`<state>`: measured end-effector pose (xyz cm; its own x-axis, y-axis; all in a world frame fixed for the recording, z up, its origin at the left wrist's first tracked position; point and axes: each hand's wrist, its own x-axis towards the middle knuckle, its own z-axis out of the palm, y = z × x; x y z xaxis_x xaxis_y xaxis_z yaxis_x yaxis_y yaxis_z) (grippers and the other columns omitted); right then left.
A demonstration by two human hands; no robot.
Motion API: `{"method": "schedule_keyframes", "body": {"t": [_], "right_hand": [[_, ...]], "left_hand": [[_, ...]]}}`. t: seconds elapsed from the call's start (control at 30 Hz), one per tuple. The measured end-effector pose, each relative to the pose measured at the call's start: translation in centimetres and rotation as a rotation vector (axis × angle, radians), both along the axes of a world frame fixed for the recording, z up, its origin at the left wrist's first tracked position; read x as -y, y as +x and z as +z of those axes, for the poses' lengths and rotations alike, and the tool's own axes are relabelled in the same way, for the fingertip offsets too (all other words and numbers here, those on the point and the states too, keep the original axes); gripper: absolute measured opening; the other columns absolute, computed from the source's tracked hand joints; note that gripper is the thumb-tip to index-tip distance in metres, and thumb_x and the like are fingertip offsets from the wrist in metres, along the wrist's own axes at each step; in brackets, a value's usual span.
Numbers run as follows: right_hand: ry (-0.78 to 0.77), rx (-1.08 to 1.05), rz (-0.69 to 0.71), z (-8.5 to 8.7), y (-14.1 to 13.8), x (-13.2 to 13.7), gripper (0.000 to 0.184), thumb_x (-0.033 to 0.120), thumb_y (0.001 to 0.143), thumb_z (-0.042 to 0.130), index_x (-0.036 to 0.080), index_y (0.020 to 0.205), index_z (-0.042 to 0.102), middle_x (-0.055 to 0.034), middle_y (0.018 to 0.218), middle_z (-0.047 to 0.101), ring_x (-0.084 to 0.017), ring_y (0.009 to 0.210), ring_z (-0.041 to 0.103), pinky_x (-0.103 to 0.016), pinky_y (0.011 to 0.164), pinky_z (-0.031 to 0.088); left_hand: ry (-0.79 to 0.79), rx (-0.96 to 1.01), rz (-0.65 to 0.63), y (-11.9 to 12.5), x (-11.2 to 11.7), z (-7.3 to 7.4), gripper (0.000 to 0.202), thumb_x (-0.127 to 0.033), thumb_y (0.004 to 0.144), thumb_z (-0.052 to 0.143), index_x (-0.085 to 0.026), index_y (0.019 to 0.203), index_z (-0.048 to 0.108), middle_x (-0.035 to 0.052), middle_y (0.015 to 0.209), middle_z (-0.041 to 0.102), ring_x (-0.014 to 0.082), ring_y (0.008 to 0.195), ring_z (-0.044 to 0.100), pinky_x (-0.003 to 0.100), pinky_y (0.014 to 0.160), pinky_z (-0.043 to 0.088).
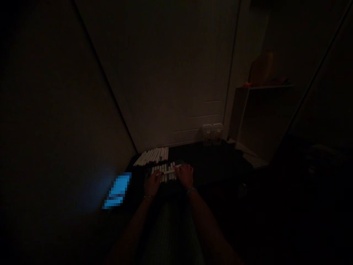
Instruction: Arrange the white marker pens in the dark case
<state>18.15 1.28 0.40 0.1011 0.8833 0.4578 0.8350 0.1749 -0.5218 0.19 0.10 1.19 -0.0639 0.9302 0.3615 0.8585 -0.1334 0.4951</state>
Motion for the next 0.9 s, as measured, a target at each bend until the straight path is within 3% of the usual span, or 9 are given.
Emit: {"method": "schedule_keyframes", "body": {"t": [0.33, 0.9], "right_hand": [[0.011, -0.045, -0.016, -0.42, -0.08, -0.47, 0.044, 0.05, 0.086, 0.033, 0.022, 0.073, 0.063, -0.0045, 0.084, 0.064, -0.02, 0.093, 0.045, -0.033, 0.084, 0.026], [0.022, -0.042, -0.008, -0.5, 0.04, -0.46, 0.036, 0.047, 0.086, 0.035, 0.023, 0.085, 0.061, -0.0033, 0.092, 0.062, -0.02, 0.094, 0.045, -0.032, 0.083, 0.027]], "left_hand": [[-0.007, -0.02, 0.002, -0.4, -0.77, -1.03, 0.035, -0.043, 0.086, 0.033, -0.024, 0.103, 0.057, 0.0029, 0.099, 0.065, 0.016, 0.087, 0.059, 0.023, 0.068, 0.039], [0.007, -0.057, -0.025, -0.19, -0.35, -0.43, 0.033, -0.042, 0.085, 0.035, -0.024, 0.1, 0.058, 0.0029, 0.102, 0.064, 0.0163, 0.088, 0.058, 0.024, 0.07, 0.038]]}}
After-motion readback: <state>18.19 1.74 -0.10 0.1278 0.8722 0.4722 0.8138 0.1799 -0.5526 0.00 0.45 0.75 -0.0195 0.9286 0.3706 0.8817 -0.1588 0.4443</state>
